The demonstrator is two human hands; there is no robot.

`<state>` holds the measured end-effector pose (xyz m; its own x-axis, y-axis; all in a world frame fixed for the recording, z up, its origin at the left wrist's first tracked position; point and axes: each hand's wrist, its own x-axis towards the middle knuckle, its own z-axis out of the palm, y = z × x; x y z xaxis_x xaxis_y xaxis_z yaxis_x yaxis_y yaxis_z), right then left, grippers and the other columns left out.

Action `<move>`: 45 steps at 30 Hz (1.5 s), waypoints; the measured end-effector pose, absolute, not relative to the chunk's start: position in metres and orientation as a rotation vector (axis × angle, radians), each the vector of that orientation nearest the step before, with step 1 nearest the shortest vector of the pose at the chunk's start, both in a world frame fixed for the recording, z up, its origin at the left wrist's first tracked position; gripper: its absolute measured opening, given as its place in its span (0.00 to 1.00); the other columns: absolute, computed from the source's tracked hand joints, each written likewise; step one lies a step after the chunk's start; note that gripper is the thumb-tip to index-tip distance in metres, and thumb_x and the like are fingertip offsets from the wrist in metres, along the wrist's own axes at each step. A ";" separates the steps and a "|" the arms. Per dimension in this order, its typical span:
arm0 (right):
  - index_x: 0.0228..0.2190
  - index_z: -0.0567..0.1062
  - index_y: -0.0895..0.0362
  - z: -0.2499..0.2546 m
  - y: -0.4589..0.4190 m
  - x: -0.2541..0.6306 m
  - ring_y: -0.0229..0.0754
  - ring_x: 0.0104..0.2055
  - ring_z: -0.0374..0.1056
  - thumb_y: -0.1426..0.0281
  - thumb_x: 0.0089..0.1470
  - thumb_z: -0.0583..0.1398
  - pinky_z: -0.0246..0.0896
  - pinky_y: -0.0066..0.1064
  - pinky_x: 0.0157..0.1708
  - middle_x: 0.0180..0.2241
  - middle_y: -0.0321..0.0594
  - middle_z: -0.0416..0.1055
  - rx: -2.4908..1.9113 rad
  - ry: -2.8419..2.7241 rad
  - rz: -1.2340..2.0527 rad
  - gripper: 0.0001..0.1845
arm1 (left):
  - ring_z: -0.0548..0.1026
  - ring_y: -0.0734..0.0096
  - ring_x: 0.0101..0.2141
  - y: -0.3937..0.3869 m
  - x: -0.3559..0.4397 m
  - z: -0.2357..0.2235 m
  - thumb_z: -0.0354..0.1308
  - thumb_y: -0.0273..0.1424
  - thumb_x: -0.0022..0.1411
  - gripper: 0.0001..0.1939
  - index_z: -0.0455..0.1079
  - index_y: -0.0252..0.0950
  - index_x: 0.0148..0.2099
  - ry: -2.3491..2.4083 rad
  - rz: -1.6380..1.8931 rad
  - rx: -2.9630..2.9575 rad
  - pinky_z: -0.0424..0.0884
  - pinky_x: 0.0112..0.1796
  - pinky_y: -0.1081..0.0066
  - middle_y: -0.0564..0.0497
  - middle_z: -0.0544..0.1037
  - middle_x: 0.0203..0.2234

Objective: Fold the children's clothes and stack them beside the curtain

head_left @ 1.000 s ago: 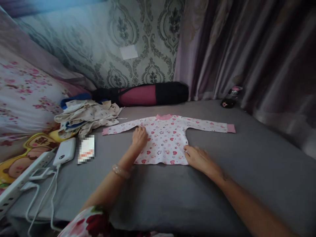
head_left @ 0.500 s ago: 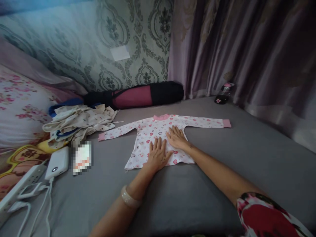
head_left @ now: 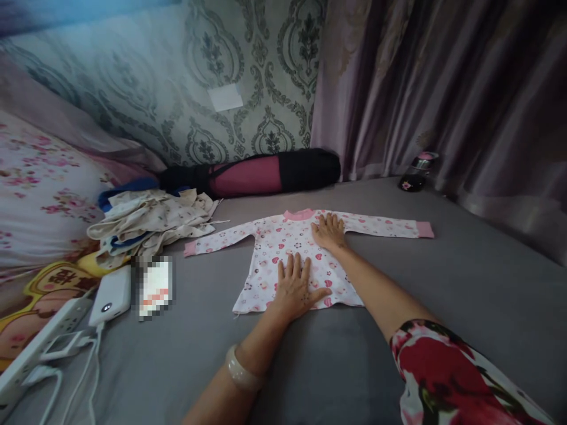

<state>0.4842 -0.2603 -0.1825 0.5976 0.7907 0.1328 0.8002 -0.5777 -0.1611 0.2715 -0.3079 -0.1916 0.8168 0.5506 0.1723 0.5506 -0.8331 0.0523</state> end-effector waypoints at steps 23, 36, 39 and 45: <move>0.64 0.51 0.63 -0.186 -0.207 0.465 0.60 0.67 0.37 0.53 0.63 0.39 0.31 0.54 0.62 0.67 0.56 0.42 -2.615 -1.336 0.005 0.37 | 0.45 0.42 0.66 -0.272 0.253 -0.173 0.36 0.55 0.65 0.41 0.49 0.30 0.69 1.559 0.108 2.592 0.45 0.59 0.39 0.30 0.47 0.66; 0.63 0.55 0.62 -0.161 -0.207 0.418 0.50 0.69 0.35 0.63 0.64 0.40 0.28 0.47 0.64 0.68 0.51 0.41 -2.256 -1.853 -0.083 0.30 | 0.62 0.50 0.58 -0.269 0.251 -0.162 0.43 0.40 0.67 0.23 0.65 0.30 0.54 1.612 0.454 2.594 0.56 0.56 0.48 0.34 0.66 0.57; 0.63 0.54 0.61 -0.164 -0.200 0.392 0.46 0.69 0.37 0.61 0.65 0.39 0.28 0.45 0.65 0.67 0.47 0.45 -2.103 -2.069 0.149 0.31 | 0.66 0.51 0.54 -0.268 0.252 -0.164 0.43 0.34 0.66 0.18 0.68 0.29 0.50 1.621 0.500 2.598 0.60 0.54 0.53 0.35 0.70 0.53; 0.65 0.51 0.59 -0.171 -0.170 0.383 0.50 0.69 0.37 0.60 0.65 0.39 0.28 0.50 0.64 0.68 0.44 0.43 -2.173 -2.036 0.247 0.32 | 0.55 0.46 0.63 -0.269 0.256 -0.182 0.41 0.37 0.68 0.30 0.55 0.19 0.63 1.599 0.392 2.609 0.54 0.60 0.52 0.28 0.58 0.62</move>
<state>0.3829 -0.1697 -0.1713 0.0637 0.9979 -0.0152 0.9726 -0.0655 -0.2232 0.2558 -0.2685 -0.1821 0.4308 0.8833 0.1851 0.8688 -0.4614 0.1797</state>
